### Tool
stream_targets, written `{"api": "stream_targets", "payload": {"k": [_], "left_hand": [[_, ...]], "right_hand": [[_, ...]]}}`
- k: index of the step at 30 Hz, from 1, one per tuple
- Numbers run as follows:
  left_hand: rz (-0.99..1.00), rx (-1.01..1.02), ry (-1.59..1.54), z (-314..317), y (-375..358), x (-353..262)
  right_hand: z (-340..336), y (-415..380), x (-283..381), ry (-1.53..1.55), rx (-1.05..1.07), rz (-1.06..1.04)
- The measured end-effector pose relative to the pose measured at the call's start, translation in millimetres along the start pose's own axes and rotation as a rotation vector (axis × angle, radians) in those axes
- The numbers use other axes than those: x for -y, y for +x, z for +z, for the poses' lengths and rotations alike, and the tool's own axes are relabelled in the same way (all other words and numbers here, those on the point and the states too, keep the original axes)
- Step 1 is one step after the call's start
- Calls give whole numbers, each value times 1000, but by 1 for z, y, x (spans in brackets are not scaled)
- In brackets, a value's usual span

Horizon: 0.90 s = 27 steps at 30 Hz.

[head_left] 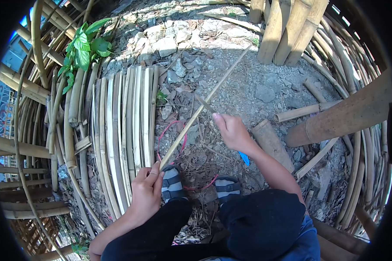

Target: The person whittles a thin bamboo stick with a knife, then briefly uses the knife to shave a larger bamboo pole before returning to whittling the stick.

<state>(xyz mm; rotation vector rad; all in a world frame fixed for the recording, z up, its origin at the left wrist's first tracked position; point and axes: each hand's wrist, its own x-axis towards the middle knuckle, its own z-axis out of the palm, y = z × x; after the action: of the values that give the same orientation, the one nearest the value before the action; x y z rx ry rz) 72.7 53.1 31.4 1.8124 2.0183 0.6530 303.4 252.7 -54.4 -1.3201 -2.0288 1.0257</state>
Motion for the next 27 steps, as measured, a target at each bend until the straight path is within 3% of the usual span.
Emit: {"api": "stream_targets", "payload": {"k": [1, 4, 5, 8, 13, 16, 17, 21, 25, 27], "left_hand": [[-11, 1, -18, 0, 2, -3], [-14, 21, -36, -1, 4, -7], [7, 39, -40, -2, 4, -8], [42, -6, -72, 1, 2, -4], [-16, 10, -28, -2, -6, 4], [10, 1, -15, 2, -1, 4], [9, 2, -24, 1, 1, 1], [29, 36, -41, -1, 4, -5], [35, 50, -42, -1, 1, -4], [2, 20, -52, -1, -1, -3]], "right_hand": [[9, -16, 16, 39, 97, -22], [47, -64, 52, 138, 200, -342], [53, -71, 59, 97, 264, -338], [63, -67, 52, 38, 188, -384], [12, 4, -2, -55, -43, 42], [3, 7, -5, -40, -78, -19], [7, -6, 1, 23, 6, -40], [40, -62, 46, 10, 184, -362], [55, -63, 41, -17, 152, -406], [42, -45, 31, 3, 66, -228]]}}
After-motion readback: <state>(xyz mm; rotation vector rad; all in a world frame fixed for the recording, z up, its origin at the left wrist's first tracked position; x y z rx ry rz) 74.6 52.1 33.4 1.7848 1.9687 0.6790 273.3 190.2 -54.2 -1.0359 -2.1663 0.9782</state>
